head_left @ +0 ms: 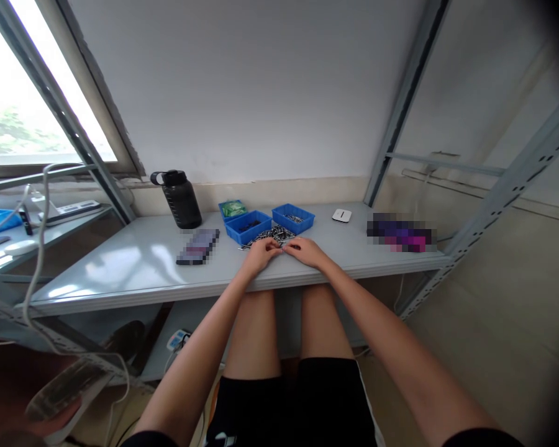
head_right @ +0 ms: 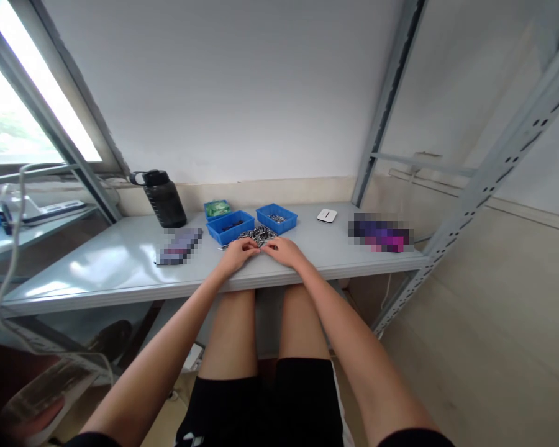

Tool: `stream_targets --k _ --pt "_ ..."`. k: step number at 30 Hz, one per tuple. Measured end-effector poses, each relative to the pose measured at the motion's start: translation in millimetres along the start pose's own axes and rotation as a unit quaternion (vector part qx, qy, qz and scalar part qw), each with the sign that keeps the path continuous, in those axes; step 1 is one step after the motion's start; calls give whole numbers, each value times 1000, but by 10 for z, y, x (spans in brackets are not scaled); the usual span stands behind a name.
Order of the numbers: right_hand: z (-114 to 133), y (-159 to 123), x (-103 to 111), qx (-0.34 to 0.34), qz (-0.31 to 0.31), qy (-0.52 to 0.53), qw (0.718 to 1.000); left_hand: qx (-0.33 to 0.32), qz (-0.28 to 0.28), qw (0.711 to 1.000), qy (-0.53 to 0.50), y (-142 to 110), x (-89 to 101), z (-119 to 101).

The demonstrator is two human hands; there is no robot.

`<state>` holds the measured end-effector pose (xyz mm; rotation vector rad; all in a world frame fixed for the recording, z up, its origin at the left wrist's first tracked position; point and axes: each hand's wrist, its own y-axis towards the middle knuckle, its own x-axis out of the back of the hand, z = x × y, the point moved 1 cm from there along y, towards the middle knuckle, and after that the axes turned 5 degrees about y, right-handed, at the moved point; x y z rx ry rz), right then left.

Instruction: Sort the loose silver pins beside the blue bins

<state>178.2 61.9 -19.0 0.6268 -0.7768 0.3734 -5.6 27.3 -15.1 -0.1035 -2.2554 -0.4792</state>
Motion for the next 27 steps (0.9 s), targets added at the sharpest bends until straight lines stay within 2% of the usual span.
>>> stream_targets --k 11,20,27 --pt "57 -29 -2 55 28 -15 998 -22 15 1000 12 -8 -3 12" --pt "24 -12 -21 48 8 -28 998 -28 7 999 38 -3 4 -1" --pt "-26 9 -44 53 26 -40 997 -29 9 998 48 -5 -1 11"
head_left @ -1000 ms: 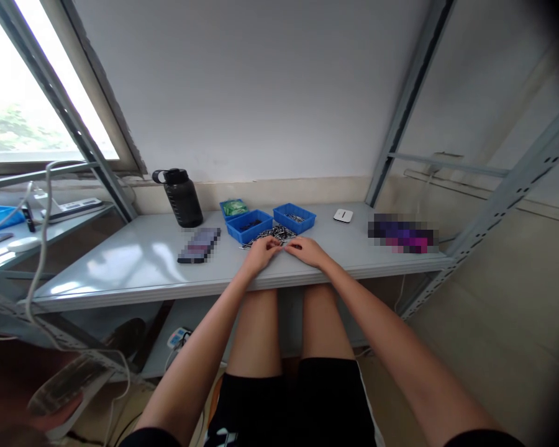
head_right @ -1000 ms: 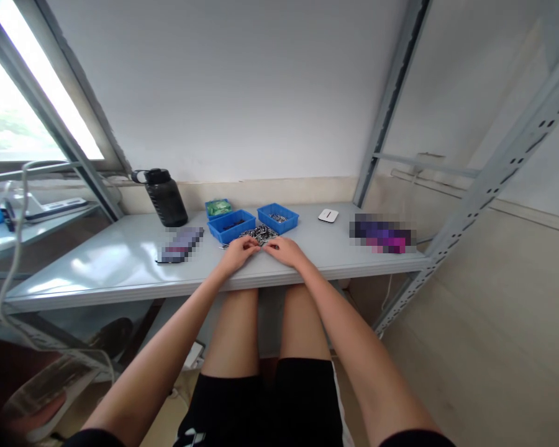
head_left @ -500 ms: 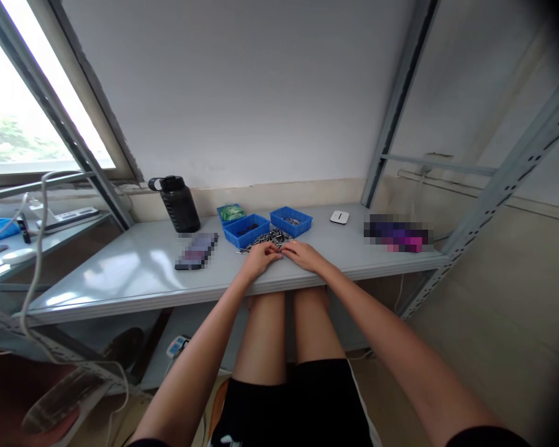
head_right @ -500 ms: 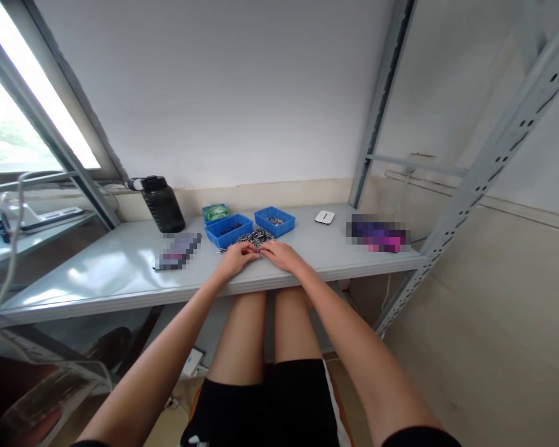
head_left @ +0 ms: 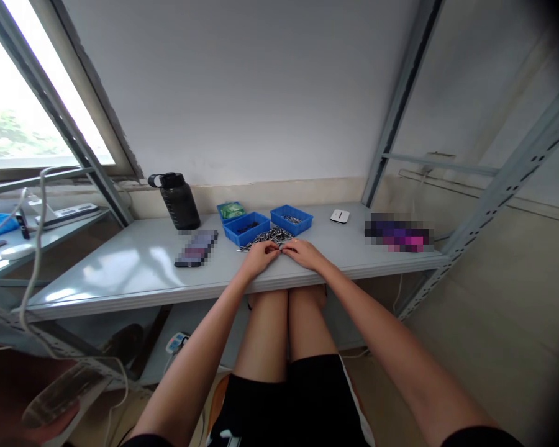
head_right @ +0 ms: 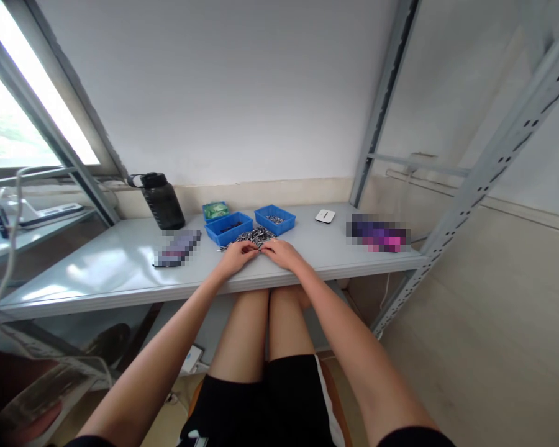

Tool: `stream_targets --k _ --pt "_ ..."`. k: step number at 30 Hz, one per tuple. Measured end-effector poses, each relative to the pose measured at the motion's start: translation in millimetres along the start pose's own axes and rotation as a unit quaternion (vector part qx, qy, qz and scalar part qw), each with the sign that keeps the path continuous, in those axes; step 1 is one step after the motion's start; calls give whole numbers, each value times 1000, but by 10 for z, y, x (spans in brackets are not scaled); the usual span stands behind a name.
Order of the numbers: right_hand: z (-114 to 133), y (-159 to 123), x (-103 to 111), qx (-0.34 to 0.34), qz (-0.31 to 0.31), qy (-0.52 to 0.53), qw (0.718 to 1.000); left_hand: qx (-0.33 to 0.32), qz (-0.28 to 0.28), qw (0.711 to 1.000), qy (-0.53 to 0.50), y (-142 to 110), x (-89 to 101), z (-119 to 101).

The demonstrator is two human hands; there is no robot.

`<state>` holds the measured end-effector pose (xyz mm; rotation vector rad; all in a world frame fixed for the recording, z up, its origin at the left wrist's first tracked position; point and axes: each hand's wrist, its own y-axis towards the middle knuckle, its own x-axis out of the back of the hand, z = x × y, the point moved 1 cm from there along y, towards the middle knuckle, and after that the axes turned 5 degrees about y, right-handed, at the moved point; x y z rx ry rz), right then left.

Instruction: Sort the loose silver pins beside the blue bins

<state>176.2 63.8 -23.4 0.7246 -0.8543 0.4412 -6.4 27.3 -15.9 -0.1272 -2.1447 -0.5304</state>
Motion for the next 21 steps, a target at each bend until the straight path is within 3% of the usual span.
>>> stream_targets --k 7,21 --pt "25 -3 15 0 7 4 1000 -7 -3 1000 -11 -4 24 -44" --pt "16 -39 35 -73 -67 46 994 20 -38 999 -25 -32 21 -30"
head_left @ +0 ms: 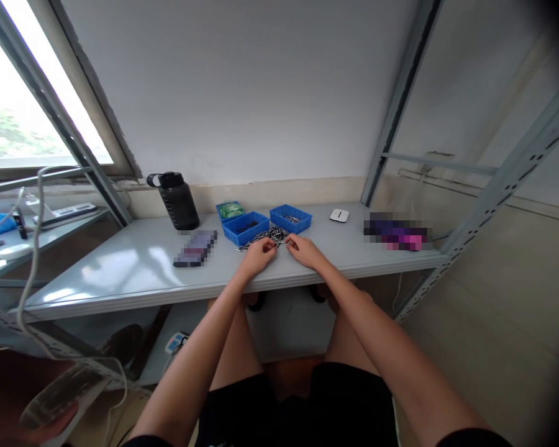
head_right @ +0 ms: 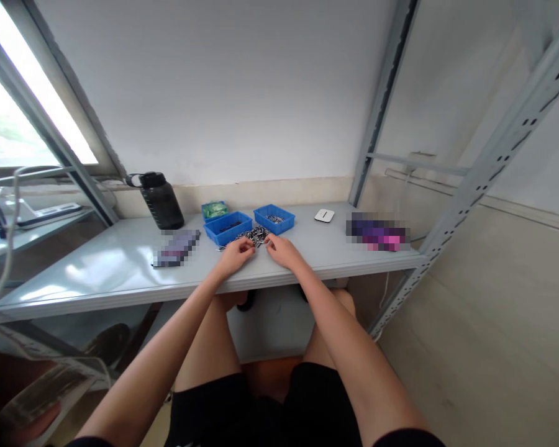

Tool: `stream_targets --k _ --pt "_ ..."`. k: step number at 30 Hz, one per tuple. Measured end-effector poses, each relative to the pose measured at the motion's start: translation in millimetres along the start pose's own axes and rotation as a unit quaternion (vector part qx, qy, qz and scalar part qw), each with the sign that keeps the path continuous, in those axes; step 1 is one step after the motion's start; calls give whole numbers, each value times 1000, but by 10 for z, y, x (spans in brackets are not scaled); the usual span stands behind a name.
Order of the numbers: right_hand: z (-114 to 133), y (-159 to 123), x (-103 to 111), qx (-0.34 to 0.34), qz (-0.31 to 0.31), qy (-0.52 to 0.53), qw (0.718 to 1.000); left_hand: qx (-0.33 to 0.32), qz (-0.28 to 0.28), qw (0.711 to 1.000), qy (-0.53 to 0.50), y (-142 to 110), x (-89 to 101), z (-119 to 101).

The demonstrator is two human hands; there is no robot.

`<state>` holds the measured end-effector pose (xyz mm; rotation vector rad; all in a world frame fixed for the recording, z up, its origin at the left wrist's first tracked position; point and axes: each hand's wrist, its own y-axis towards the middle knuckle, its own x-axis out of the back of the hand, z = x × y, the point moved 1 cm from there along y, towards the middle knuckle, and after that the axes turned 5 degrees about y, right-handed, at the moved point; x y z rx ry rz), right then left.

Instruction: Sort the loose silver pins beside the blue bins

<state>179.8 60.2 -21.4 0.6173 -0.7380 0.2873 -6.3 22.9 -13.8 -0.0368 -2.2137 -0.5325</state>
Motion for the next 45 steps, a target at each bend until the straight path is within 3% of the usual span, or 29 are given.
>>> stream_targets --k 36,45 --pt "-9 -15 -15 -26 -2 3 1000 -8 38 999 24 -5 -5 -15" --pt "111 -34 19 -7 17 14 1000 -14 46 999 24 3 -29 24"
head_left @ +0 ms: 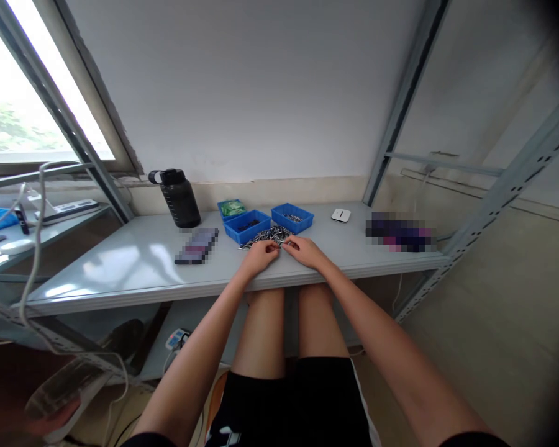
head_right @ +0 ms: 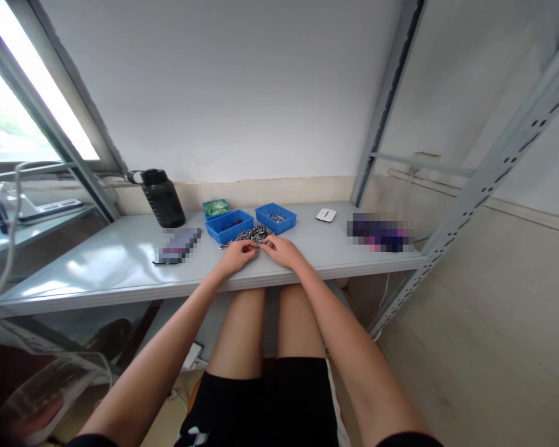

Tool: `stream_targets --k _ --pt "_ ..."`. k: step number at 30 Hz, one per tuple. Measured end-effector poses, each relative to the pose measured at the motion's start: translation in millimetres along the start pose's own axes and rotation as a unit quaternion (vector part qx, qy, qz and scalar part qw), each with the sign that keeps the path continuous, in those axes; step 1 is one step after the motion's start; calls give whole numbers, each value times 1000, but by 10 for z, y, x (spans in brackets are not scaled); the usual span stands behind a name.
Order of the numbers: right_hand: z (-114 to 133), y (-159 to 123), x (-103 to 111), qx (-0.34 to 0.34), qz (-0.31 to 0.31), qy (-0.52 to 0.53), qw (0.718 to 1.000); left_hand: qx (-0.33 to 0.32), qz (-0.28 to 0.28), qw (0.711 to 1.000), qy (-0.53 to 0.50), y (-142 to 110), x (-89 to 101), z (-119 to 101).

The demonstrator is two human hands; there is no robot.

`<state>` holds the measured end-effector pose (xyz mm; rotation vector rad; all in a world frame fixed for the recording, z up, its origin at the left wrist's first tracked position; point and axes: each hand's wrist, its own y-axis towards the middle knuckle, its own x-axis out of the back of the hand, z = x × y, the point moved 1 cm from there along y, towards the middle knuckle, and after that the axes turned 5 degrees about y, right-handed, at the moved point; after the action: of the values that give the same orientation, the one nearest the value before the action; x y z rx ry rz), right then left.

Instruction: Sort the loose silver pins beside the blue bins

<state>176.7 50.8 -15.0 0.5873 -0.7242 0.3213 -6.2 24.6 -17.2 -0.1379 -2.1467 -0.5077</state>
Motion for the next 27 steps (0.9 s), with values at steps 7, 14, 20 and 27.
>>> stream_targets --k 7,14,20,27 --pt "25 2 16 5 2 -10 1000 -22 1 1000 0 -11 -4 -3" --pt "29 -1 17 6 -1 -9 1000 -21 -4 1000 1 -15 13 -19" --pt "18 10 8 5 -3 -8 1000 -20 -1 1000 -3 -14 21 -32" --pt "18 -4 24 7 -3 -6 1000 -23 -6 1000 -10 -12 24 -38"
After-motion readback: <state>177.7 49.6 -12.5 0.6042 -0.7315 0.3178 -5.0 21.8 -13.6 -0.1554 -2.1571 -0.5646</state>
